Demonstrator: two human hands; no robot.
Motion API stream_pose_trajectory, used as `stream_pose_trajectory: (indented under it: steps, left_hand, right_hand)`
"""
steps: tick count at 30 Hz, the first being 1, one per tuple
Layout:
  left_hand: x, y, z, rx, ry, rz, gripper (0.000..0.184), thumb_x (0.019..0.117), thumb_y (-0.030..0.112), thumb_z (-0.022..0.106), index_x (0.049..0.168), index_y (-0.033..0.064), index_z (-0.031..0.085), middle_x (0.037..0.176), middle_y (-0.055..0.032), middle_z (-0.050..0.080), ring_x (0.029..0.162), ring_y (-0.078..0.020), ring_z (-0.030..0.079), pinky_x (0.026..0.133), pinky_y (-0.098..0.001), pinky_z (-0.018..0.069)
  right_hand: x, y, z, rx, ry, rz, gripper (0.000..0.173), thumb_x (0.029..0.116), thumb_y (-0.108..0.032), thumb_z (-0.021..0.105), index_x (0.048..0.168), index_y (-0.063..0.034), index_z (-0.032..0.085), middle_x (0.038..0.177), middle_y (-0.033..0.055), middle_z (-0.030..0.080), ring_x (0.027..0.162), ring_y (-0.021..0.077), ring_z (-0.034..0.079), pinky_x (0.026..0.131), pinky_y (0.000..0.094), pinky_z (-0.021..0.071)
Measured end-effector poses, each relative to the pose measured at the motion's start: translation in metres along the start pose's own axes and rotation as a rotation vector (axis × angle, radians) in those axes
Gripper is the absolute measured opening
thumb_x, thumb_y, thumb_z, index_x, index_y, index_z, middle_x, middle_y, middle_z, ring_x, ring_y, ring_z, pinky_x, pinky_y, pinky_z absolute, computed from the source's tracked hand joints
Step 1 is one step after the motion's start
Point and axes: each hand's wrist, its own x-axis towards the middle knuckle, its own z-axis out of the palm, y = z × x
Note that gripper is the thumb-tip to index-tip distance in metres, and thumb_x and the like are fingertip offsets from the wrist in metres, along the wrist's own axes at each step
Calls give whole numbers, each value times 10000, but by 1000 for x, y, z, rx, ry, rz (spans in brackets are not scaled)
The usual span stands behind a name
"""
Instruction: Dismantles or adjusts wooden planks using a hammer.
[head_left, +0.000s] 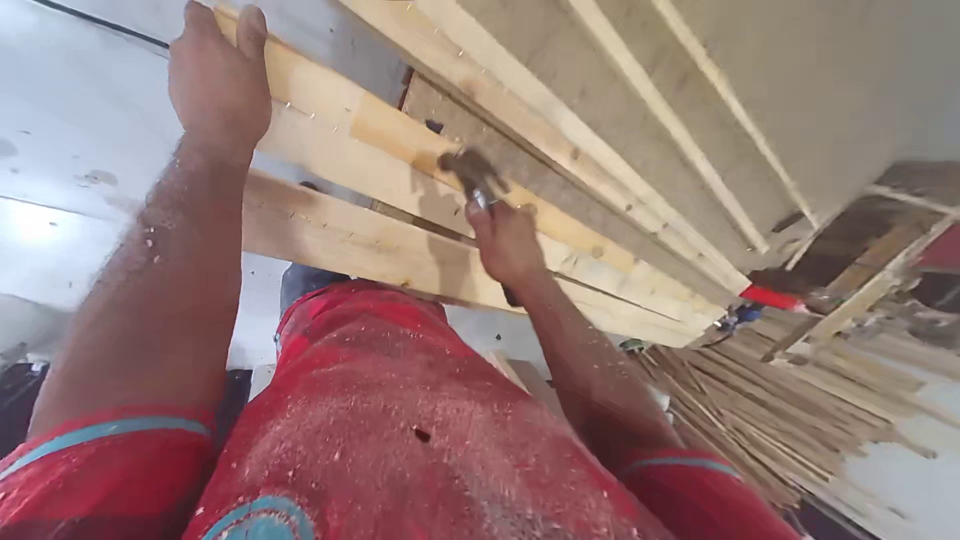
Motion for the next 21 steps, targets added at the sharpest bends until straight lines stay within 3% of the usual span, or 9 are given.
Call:
stream_pose_trajectory:
  steps: [2,4,7,8,11,14,17,19,21]
  left_hand:
    - [-13,-4,7,34,-62,21,777,1017,685,264,1426,79,525,1297,-224,662,1241,-392,631,997,-636,488]
    - [-4,-2,-2,1,-19,13,803,1007,715,256,1420,77,516,1273,-212,673,1210,-388,651,968,-630,514]
    - [-6,-6,2,-26,-23,-6,791,1009,714,247,1370,73,538,1209,-202,694,1152,-389,676,911,-640,530]
    - [-5,-6,3,-26,-23,-11,782,1011,713,237,1350,80,548,1191,-196,701,1137,-386,684,896,-641,534]
    - [-10,-9,9,-25,-45,-25,769,1009,713,227,1354,106,551,1188,-172,708,1137,-366,687,889,-631,537]
    - [-4,-6,3,-65,-35,-34,755,1009,711,247,1356,113,552,1197,-164,706,1153,-356,681,905,-624,533]
    - [-5,-9,5,-66,-14,-20,724,1012,705,272,1301,110,567,1154,-145,717,1115,-337,699,872,-598,551]
    - [-3,-9,5,-70,-17,-12,726,1008,714,274,1289,114,571,1135,-143,723,1099,-345,705,858,-603,553]
    - [-2,-8,5,-83,-48,-21,713,1016,699,269,1310,120,565,1147,-145,722,1106,-348,704,870,-605,551]
  right_hand:
    - [-23,8,8,120,204,-151,662,1072,-587,292,1095,-23,637,710,94,620,584,240,634,542,482,552]
    - [4,19,27,222,303,-253,694,1066,-606,256,1133,-16,615,728,64,620,604,202,632,565,455,581]
    - [12,15,34,50,-35,50,677,1074,-604,267,1049,-28,621,771,140,624,700,307,658,656,551,545]
    - [12,3,18,5,-126,99,683,1071,-620,265,1054,-38,621,774,140,620,687,309,655,647,553,552]
    - [-1,-62,-39,-11,-162,-33,616,1074,-595,316,1048,-68,633,732,102,638,576,274,644,544,523,560]
    - [3,-152,-83,163,42,-347,493,1085,-518,355,1031,-111,629,706,-12,614,517,129,610,459,372,563]
    - [12,-198,-82,279,188,-589,361,1106,-353,372,977,-113,609,701,-51,591,536,71,602,455,289,555]
    - [26,-190,-60,76,68,-451,431,1108,-415,325,984,-94,585,688,-16,568,547,130,601,496,367,553]
    - [43,-174,-44,-256,-271,-172,582,1111,-511,278,975,-33,580,703,101,566,590,252,612,569,484,537]
